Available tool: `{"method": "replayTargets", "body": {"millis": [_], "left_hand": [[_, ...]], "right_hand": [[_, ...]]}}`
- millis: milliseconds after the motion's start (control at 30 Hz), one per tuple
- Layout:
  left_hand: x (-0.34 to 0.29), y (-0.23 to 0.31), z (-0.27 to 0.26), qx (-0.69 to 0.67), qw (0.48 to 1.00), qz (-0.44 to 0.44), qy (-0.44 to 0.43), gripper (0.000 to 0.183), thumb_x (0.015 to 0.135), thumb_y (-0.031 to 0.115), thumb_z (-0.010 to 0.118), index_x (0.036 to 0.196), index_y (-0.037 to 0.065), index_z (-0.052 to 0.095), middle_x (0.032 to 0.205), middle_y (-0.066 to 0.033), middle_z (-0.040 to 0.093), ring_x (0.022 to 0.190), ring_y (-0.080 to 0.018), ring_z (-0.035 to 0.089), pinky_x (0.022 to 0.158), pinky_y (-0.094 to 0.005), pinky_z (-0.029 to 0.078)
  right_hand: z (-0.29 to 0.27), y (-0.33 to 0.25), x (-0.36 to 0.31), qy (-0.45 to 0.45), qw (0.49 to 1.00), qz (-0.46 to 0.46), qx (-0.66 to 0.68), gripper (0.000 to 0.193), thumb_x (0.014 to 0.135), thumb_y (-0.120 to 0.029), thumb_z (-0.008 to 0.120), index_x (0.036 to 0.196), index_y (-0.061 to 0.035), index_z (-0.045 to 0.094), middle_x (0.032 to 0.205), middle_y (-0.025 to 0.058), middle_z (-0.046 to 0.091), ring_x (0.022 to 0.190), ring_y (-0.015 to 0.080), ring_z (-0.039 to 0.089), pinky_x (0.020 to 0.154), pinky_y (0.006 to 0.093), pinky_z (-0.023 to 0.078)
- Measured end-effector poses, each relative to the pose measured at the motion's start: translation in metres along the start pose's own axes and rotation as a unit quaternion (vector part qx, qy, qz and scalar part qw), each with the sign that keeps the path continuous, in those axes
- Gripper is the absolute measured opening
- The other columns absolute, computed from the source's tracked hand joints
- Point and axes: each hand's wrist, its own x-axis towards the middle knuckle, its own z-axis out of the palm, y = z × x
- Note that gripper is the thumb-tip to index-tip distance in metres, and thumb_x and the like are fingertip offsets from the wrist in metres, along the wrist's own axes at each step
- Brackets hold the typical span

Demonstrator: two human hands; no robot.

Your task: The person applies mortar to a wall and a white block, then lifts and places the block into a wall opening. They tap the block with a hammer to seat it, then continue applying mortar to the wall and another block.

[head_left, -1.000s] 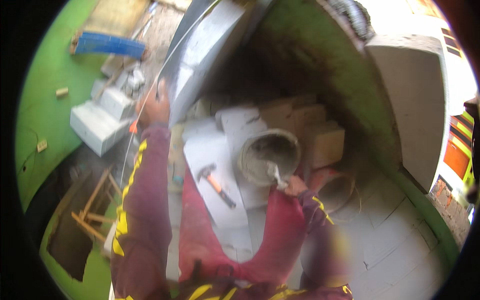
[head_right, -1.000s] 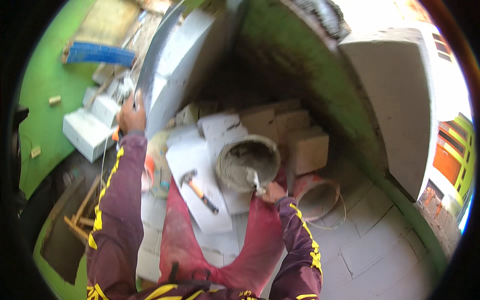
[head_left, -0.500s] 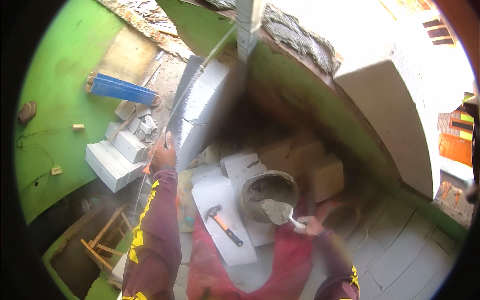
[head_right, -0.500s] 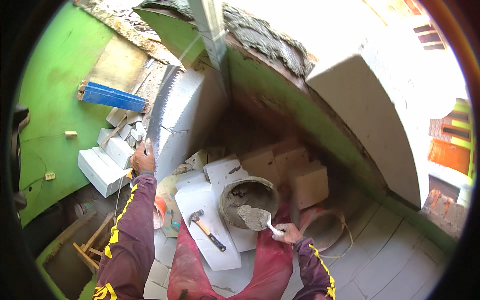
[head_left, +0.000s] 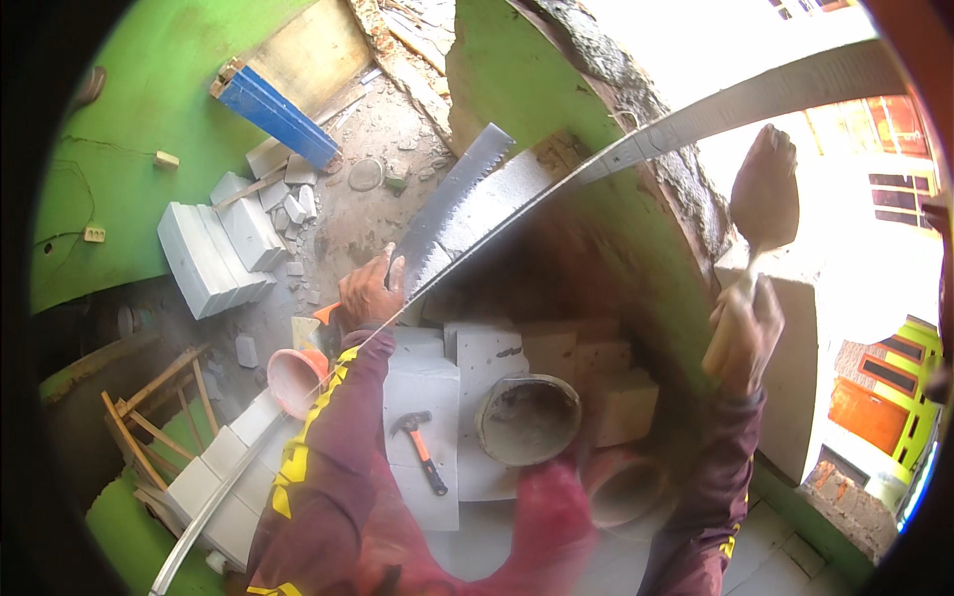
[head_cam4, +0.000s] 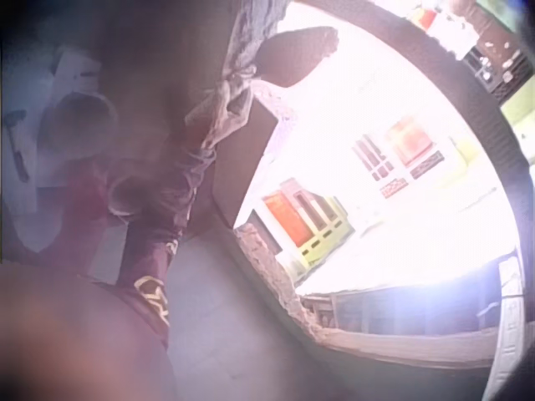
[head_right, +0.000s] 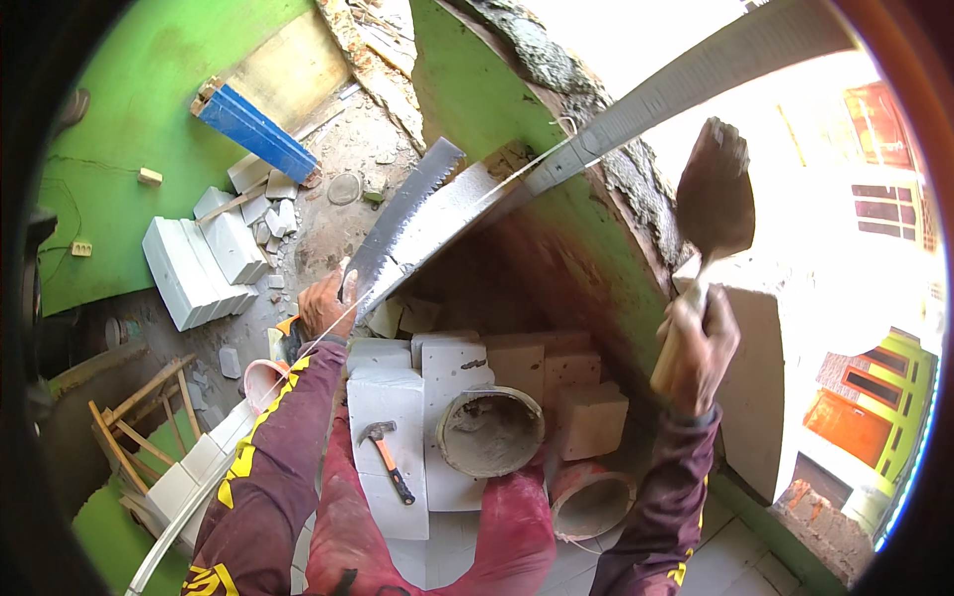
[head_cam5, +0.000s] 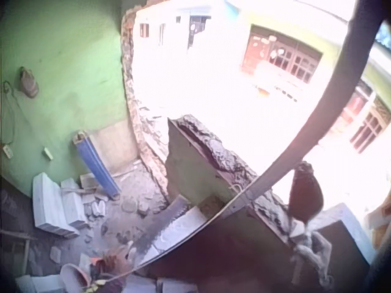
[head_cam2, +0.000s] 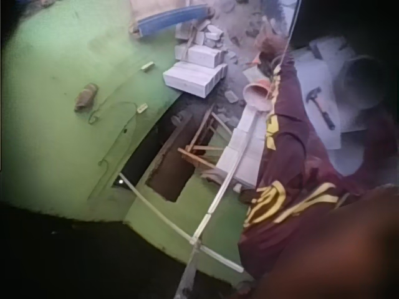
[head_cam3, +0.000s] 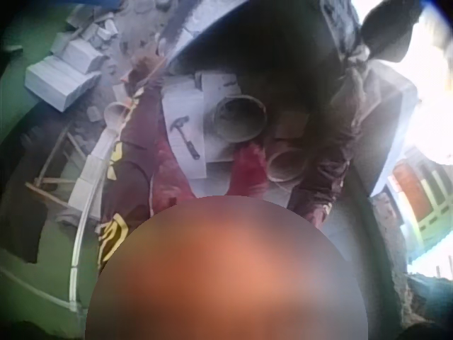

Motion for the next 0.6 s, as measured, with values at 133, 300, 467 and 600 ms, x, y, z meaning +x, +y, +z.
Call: {"method": "replayTargets", "body": {"millis": [133, 300, 467, 600], "left_hand": [[0.001, 0.003, -0.003, -0.011, 0.999, -0.023, -0.038, 0.037, 0.095, 0.037, 0.065, 0.126, 0.018, 0.07, 0.106, -0.0061, 0.074, 0.091, -0.0227, 0.066, 0.089, -0.0368, 0.044], [0.001, 0.002, -0.003, -0.021, 0.999, -0.021, -0.024, 0.037, 0.095, 0.037, 0.064, 0.129, 0.021, 0.069, 0.108, -0.004, 0.074, 0.093, -0.0217, 0.066, 0.09, -0.0364, 0.043], [0.0, 0.002, -0.002, -0.017, 1.0, -0.016, -0.006, 0.037, 0.095, 0.037, 0.065, 0.128, 0.02, 0.069, 0.108, -0.003, 0.074, 0.094, -0.0215, 0.065, 0.091, -0.0367, 0.043], [0.001, 0.002, -0.002, -0.018, 1.0, -0.018, -0.006, 0.037, 0.095, 0.037, 0.065, 0.128, 0.02, 0.069, 0.108, -0.0024, 0.074, 0.093, -0.0211, 0.065, 0.092, -0.0364, 0.042]], "right_hand": [[0.044, -0.009, 0.081, 0.047, 0.983, -0.065, -0.165, 0.037, 0.09, -0.022, 0.066, 0.114, 0.0064, 0.066, 0.085, 0.0121, 0.068, 0.074, 0.0171, 0.064, 0.065, 0.0313, 0.051], [0.068, 0.004, 0.11, 0.063, 0.942, -0.082, -0.319, 0.038, 0.091, -0.023, 0.067, 0.115, 0.007, 0.064, 0.097, 0.0173, 0.071, 0.084, 0.024, 0.067, 0.077, 0.0355, 0.053], [0.036, -0.005, 0.069, -0.014, 0.997, 0.055, -0.05, 0.035, 0.094, -0.026, 0.067, 0.115, 0.0021, 0.063, 0.081, 0.0028, 0.061, 0.063, 0.0108, 0.056, 0.056, 0.0266, 0.047], [0.013, -0.017, 0.079, -0.098, 0.99, 0.089, -0.042, 0.033, 0.095, -0.027, 0.062, 0.115, -0.0009, 0.063, 0.082, 0.0001, 0.06, 0.061, 0.0052, 0.053, 0.05, 0.0196, 0.042]]}}
